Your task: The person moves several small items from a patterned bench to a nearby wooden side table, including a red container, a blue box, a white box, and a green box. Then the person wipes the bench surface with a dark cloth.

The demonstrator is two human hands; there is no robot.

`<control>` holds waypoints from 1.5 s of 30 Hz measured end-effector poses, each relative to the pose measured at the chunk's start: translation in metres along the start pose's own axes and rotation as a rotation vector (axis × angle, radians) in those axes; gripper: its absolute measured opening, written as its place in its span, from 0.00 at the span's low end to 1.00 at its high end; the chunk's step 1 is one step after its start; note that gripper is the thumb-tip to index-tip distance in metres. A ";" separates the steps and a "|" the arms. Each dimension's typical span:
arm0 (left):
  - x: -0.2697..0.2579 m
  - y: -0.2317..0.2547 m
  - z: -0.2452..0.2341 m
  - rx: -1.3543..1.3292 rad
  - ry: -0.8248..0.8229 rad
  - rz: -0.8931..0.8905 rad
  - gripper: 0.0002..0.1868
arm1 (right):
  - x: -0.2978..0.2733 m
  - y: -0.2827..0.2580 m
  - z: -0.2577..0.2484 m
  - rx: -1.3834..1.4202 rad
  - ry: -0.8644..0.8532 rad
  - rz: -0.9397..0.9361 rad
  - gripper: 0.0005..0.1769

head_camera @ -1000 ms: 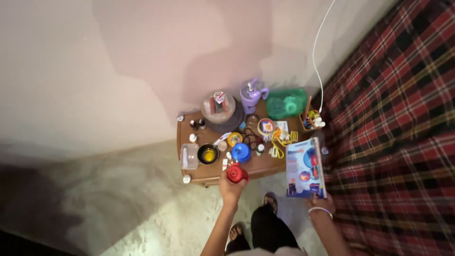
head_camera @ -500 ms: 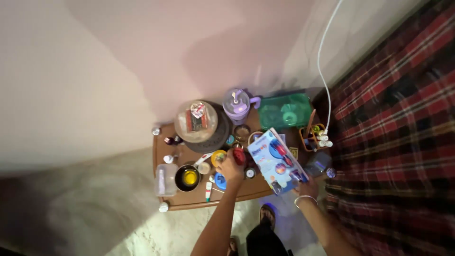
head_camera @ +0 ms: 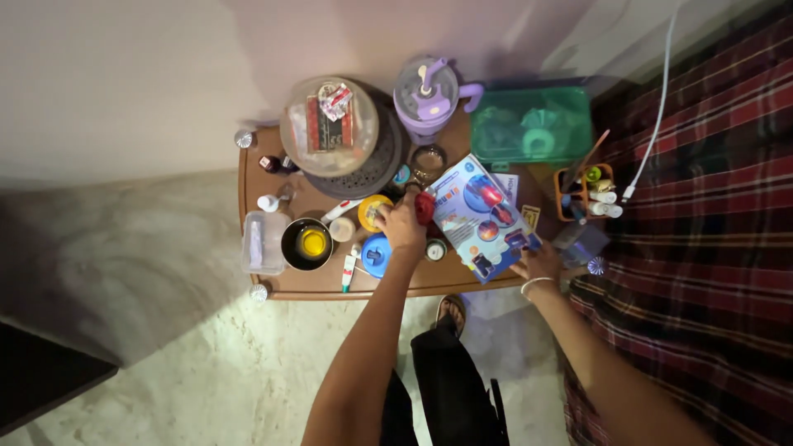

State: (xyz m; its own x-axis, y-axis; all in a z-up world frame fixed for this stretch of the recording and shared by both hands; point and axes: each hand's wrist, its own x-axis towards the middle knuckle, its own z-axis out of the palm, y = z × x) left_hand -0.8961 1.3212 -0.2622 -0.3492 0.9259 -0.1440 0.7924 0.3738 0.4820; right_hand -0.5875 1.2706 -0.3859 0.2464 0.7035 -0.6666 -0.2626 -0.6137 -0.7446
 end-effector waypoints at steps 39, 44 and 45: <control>-0.238 0.007 -0.275 -0.221 0.332 0.286 0.35 | -0.277 -0.011 0.047 1.092 -0.244 -0.108 0.11; -0.275 -0.014 -0.286 -0.217 0.295 0.363 0.36 | -0.325 0.059 -0.025 1.320 -0.223 -0.133 0.14; -0.282 -0.007 -0.290 -0.224 0.309 0.395 0.37 | -0.337 0.060 -0.035 1.305 -0.203 -0.219 0.15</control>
State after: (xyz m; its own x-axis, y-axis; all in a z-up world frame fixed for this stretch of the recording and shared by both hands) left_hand -0.9486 1.0415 0.0257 -0.2039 0.9218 0.3298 0.7792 -0.0511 0.6247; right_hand -0.6539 0.9839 -0.2074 0.2852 0.8529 -0.4372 -0.9568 0.2267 -0.1819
